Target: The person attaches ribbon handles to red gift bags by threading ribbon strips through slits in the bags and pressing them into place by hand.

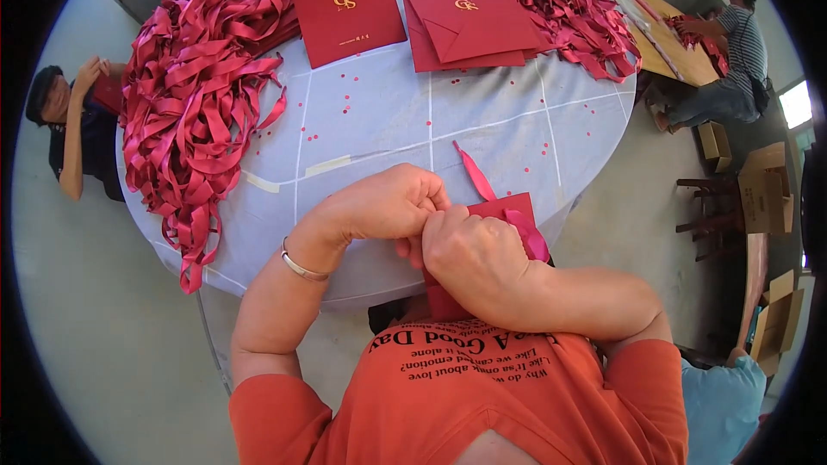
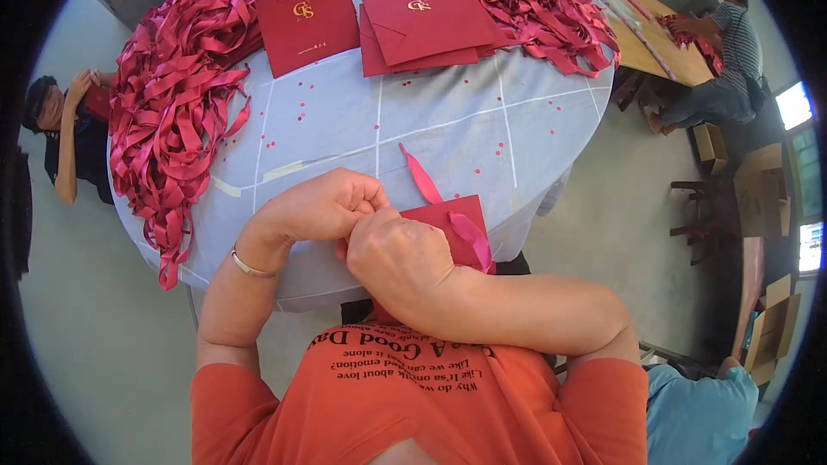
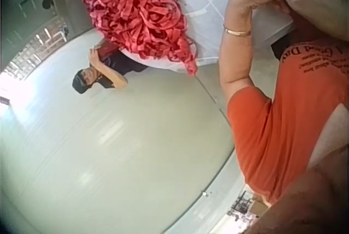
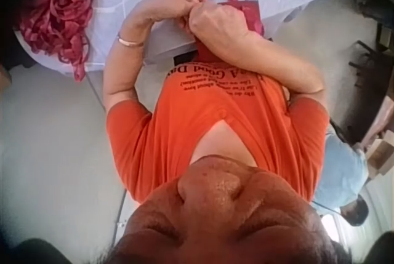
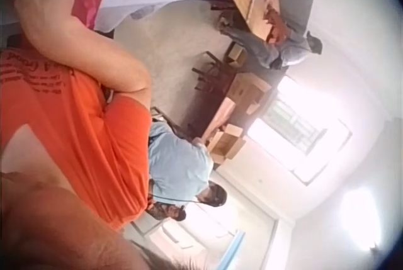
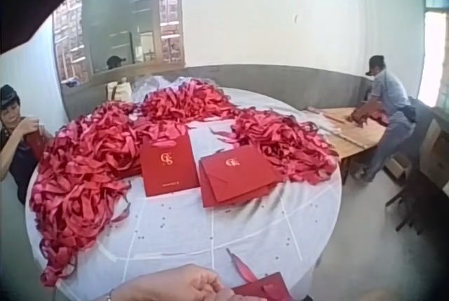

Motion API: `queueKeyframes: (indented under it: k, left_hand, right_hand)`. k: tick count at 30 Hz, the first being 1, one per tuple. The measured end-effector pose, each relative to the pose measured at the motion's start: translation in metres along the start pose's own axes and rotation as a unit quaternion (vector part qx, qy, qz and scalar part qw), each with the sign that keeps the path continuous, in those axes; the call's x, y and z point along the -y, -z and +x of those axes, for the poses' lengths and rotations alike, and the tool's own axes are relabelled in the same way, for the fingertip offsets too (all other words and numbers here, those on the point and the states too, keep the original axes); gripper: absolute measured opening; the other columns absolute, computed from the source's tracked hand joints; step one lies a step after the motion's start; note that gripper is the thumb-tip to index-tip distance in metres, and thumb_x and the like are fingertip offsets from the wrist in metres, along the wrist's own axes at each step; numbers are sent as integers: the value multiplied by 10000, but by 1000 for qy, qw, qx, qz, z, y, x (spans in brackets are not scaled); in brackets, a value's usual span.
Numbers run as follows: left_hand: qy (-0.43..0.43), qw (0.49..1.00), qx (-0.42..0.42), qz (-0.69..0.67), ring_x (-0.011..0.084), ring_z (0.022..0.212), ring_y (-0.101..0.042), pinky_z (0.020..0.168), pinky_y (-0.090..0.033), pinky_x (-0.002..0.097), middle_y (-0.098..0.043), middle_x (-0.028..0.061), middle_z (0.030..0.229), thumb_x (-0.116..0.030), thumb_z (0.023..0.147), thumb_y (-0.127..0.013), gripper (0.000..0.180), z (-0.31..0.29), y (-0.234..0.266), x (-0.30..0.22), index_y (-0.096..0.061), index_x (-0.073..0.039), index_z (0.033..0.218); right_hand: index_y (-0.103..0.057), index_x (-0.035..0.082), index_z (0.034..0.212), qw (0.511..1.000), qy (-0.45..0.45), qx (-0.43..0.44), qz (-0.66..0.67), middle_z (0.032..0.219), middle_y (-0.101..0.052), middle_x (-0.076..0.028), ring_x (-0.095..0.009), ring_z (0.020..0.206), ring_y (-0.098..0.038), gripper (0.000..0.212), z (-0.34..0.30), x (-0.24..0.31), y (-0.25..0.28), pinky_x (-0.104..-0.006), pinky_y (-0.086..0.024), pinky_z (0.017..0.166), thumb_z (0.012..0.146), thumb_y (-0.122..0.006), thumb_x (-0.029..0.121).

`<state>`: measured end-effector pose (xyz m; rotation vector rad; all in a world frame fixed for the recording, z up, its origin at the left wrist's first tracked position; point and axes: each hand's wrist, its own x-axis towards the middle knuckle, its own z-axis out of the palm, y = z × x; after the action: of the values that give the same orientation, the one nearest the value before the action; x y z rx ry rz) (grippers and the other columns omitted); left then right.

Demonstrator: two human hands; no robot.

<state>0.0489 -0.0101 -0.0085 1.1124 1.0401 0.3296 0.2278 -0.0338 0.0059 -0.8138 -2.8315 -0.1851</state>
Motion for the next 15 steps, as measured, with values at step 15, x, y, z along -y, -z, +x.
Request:
queueKeyframes:
  k: [15]
  left_hand:
    - [5,993,-101,60,185,597,-695,479,-500,274,-660,109,718,6,852,-559,181,-15,-25,-23,-526,62,1020]
  right_hand:
    - [-593,-17,1041,809,-100,192,546,796,-671,-87,-126,715,-605,253,22,-92,1,-296,-495,656,826,-640,109]
